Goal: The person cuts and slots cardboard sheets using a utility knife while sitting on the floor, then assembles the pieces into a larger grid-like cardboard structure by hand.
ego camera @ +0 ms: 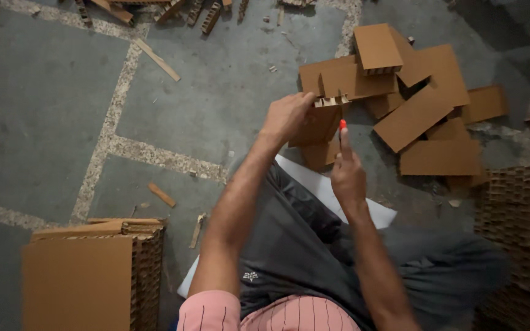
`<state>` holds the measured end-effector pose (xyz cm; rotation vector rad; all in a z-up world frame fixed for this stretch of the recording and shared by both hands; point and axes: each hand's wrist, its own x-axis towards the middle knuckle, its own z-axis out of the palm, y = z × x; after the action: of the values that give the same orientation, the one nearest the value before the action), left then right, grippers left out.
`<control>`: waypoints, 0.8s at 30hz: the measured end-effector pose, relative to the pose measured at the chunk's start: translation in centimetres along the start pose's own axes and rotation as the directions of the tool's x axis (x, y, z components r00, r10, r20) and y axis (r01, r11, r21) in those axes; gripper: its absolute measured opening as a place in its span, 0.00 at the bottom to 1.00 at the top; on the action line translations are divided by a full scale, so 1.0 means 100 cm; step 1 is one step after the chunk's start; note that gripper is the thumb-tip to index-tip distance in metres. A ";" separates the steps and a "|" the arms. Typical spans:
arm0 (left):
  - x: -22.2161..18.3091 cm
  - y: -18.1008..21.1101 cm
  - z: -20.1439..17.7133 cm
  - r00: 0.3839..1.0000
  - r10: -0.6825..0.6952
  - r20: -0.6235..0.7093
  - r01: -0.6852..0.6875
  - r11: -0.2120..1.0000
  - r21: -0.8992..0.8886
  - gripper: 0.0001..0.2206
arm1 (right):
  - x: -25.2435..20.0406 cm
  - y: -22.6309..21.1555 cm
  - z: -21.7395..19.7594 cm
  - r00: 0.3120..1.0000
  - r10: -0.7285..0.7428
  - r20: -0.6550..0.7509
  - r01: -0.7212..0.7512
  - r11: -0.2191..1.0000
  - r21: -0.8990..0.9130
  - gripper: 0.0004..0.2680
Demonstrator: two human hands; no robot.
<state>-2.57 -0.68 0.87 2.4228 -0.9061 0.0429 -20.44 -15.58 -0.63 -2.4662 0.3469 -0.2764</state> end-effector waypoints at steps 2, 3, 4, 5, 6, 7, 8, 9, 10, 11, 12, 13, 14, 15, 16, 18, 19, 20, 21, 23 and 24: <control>0.004 0.004 0.000 0.997 -0.045 0.067 0.044 0.999 0.019 0.11 | 0.004 0.004 0.000 1.000 0.022 0.016 -0.022 0.999 -0.024 0.25; 0.004 0.005 0.001 0.999 -0.019 0.032 0.019 1.000 0.021 0.11 | 0.006 0.005 0.000 0.999 0.034 0.023 -0.034 0.999 -0.036 0.25; 0.004 0.007 0.002 1.000 0.008 -0.002 -0.008 1.000 0.023 0.11 | 0.007 0.006 0.000 1.000 -0.027 -0.011 0.027 1.000 -0.013 0.25; 0.005 0.007 0.004 0.999 0.035 -0.036 -0.034 0.999 0.027 0.11 | 0.008 0.007 -0.001 0.995 -0.088 -0.047 0.088 0.996 0.008 0.25; 0.005 0.007 0.005 0.999 0.029 -0.025 -0.029 0.999 0.027 0.10 | 0.008 0.007 -0.001 0.986 -0.146 -0.082 0.149 0.988 0.028 0.25; 0.007 0.006 0.006 1.000 0.024 -0.014 -0.023 0.999 0.026 0.09 | 0.010 0.007 0.000 0.990 -0.122 -0.070 0.124 0.992 0.018 0.25; 0.007 0.005 0.006 1.000 0.016 -0.003 -0.016 1.000 0.027 0.08 | 0.011 0.009 0.002 0.994 -0.099 -0.056 0.100 0.995 0.010 0.25; 0.008 0.004 0.007 0.999 0.029 -0.025 -0.029 0.999 0.017 0.08 | 0.012 0.013 0.005 0.996 -0.075 -0.042 0.075 0.997 0.001 0.25; 0.006 0.003 0.009 0.998 0.039 -0.046 -0.038 0.999 0.006 0.09 | 0.012 0.018 0.010 0.999 -0.039 -0.010 0.039 0.999 -0.024 0.25; 0.005 0.001 0.011 0.997 0.048 -0.068 -0.048 0.999 -0.005 0.09 | 0.012 0.026 0.018 1.000 -0.002 0.022 0.003 0.999 -0.051 0.25; 0.004 0.001 0.014 0.999 0.025 -0.042 -0.025 1.000 0.004 0.09 | 0.008 0.036 0.026 0.998 0.042 0.051 -0.038 0.996 -0.078 0.25; 0.002 0.001 0.016 1.000 0.003 -0.015 -0.002 1.000 0.014 0.08 | -0.001 0.047 0.037 0.996 0.038 0.086 -0.034 0.998 -0.048 0.25; 0.008 0.001 0.014 1.000 -0.014 -0.010 0.015 1.000 0.028 0.07 | -0.004 0.058 0.047 0.994 0.017 0.109 -0.015 1.000 -0.022 0.24; 0.009 0.002 0.013 1.000 -0.009 -0.029 0.010 0.999 0.031 0.08 | -0.009 0.069 0.059 0.991 -0.005 0.131 0.005 1.000 0.006 0.24; 0.008 0.003 0.012 0.999 0.000 -0.044 0.001 0.999 0.036 0.09 | -0.018 0.078 0.072 0.984 0.028 0.178 -0.016 0.997 -0.071 0.25; 0.007 0.003 0.013 0.996 -0.003 -0.086 0.005 1.000 0.017 0.10 | -0.033 0.099 0.088 0.957 0.105 0.270 -0.054 0.980 -0.191 0.29; 0.006 0.001 0.015 0.994 -0.016 -0.111 0.015 1.000 -0.008 0.10 | -0.036 0.106 0.093 0.938 0.146 0.315 -0.072 0.970 -0.234 0.32; -0.001 -0.001 0.018 0.991 -0.033 -0.130 0.029 0.999 -0.033 0.10 | -0.040 0.111 0.097 0.937 0.142 0.320 -0.065 0.969 -0.238 0.30; -0.007 -0.004 0.020 0.993 -0.049 -0.105 0.045 0.998 -0.040 0.10 | -0.042 0.113 0.098 0.936 0.137 0.324 -0.058 0.968 -0.243 0.29; -0.002 -0.013 0.018 0.996 -0.053 -0.071 0.049 0.998 -0.046 0.10 | -0.038 0.108 0.090 0.932 0.156 0.328 -0.096 0.977 -0.192 0.28; -0.001 -0.015 0.015 0.995 -0.040 -0.093 0.035 0.998 -0.054 0.12 | -0.038 0.105 0.082 0.927 0.164 0.338 -0.125 0.983 -0.134 0.28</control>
<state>-1.93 -0.44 -1.16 2.3675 -0.8097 0.1175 -23.59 -17.92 -13.90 -2.5191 0.3963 0.2485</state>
